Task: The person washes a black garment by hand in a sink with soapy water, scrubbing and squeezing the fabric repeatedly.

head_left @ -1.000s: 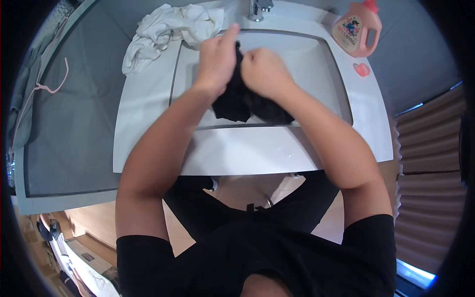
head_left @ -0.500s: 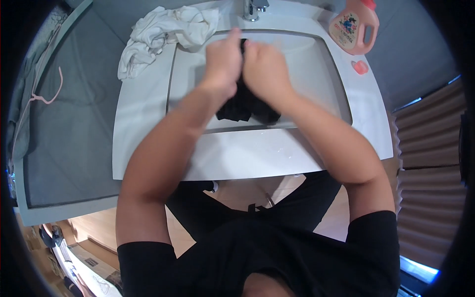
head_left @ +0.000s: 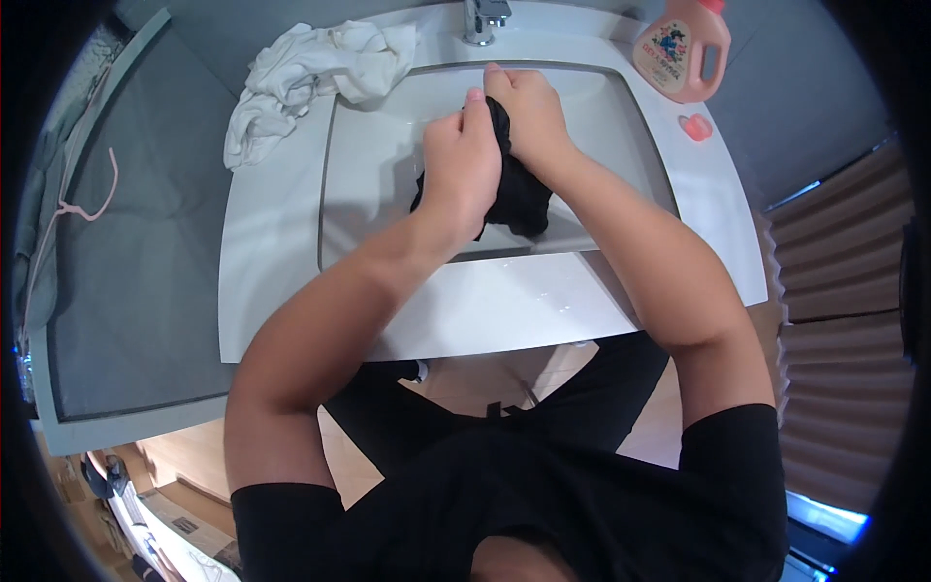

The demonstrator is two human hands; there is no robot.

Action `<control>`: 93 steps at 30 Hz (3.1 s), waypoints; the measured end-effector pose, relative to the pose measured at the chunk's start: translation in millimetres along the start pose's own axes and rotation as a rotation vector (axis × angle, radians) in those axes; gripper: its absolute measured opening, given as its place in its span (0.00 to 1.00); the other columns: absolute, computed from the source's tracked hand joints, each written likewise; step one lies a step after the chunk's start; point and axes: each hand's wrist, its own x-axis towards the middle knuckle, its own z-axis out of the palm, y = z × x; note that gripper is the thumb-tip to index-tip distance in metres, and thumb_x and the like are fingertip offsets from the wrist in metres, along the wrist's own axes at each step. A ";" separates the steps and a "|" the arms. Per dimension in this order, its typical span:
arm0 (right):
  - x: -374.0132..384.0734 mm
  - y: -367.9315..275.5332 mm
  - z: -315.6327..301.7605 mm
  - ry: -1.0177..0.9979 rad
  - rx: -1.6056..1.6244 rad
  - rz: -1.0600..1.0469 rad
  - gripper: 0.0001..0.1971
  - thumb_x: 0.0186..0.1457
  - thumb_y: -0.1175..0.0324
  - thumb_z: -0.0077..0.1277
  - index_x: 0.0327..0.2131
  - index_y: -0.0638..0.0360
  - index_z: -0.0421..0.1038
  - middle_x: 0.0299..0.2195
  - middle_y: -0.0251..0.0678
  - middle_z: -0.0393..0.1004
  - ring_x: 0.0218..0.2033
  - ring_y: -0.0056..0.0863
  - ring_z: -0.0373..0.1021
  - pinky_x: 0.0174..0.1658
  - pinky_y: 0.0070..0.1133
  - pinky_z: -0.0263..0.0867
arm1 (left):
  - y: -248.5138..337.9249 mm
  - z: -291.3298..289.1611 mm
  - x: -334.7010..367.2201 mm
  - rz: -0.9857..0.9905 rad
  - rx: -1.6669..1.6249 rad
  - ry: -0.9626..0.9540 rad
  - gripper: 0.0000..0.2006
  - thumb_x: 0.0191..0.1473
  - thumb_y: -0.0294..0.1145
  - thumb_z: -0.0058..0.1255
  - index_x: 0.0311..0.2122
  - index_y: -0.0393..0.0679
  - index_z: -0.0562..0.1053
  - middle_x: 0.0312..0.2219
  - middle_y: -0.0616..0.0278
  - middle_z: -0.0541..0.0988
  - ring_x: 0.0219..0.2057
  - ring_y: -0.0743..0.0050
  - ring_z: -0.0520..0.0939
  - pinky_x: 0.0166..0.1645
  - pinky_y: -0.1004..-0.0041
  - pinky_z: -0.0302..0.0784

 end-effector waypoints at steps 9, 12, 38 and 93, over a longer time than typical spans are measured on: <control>-3.6 -5.8 -4.0 0.037 -0.058 0.042 0.22 0.62 0.61 0.37 0.25 0.69 0.75 0.28 0.61 0.75 0.32 0.60 0.73 0.40 0.44 0.69 | 12.3 6.8 -10.6 -0.168 -0.093 -0.009 0.25 0.64 0.49 0.41 0.30 0.33 0.72 0.26 0.55 0.77 0.23 0.70 0.75 0.26 0.65 0.70; -39.4 -17.3 19.0 0.041 -0.199 -0.195 0.21 0.61 0.62 0.37 0.26 0.69 0.76 0.28 0.61 0.75 0.33 0.59 0.73 0.40 0.45 0.69 | 9.3 -18.0 30.4 -0.074 -0.343 0.149 0.25 0.64 0.48 0.41 0.28 0.33 0.72 0.22 0.59 0.75 0.20 0.71 0.73 0.22 0.65 0.67; -29.7 -12.2 3.7 0.036 -0.090 -0.119 0.21 0.61 0.59 0.40 0.24 0.65 0.76 0.24 0.59 0.75 0.29 0.57 0.74 0.37 0.45 0.69 | 30.8 -12.9 -1.5 -0.069 0.011 -0.036 0.25 0.56 0.56 0.56 0.25 0.39 0.74 0.21 0.65 0.74 0.22 0.77 0.72 0.26 0.71 0.69; -51.2 -27.8 7.1 -0.114 -0.190 -0.079 0.23 0.59 0.60 0.37 0.27 0.69 0.77 0.26 0.60 0.75 0.32 0.59 0.74 0.43 0.45 0.69 | 16.8 -30.0 22.9 0.161 -0.160 0.015 0.27 0.64 0.49 0.43 0.25 0.29 0.72 0.21 0.60 0.76 0.25 0.79 0.70 0.33 0.69 0.70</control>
